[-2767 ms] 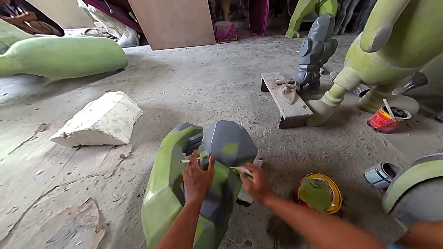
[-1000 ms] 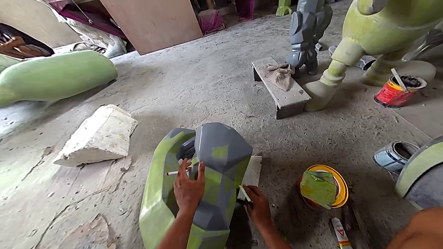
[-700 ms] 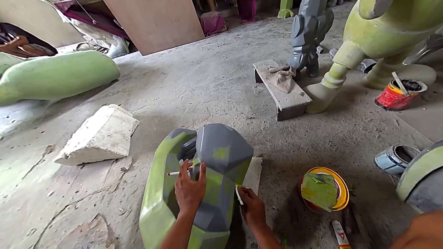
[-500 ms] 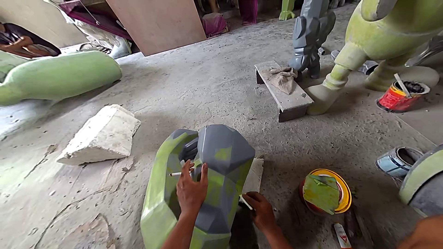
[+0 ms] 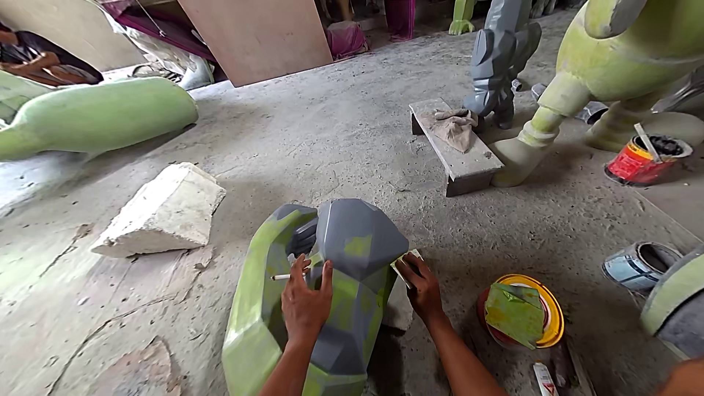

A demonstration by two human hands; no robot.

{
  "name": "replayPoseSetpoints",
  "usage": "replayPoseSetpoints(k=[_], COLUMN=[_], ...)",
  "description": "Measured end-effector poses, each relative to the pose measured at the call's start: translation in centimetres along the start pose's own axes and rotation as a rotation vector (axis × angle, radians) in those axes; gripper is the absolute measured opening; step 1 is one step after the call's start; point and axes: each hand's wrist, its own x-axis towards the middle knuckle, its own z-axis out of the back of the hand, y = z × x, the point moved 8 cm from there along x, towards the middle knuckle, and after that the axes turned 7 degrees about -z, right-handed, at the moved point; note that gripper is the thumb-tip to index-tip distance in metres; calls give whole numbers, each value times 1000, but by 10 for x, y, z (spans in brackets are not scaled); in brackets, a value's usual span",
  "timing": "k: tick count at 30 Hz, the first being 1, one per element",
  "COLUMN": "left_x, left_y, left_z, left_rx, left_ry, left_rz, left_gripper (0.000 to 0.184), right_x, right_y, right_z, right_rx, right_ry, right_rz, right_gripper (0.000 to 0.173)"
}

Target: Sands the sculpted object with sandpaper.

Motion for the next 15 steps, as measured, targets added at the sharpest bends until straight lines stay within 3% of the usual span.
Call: replayPoseSetpoints(k=[8, 15], left_x=[0, 1], left_y=[-3, -2], left_z=[0, 0], left_rx=[-8, -1], left_ry=[26, 19], left_rz=[-2, 6], left_gripper=[77, 78], right_x=[-19, -63], right_y=[15, 34], right_z=[-12, -33], right_rx=[-5, 153], right_ry=[55, 66], right_rz=[-113, -322], right_gripper=[51, 61])
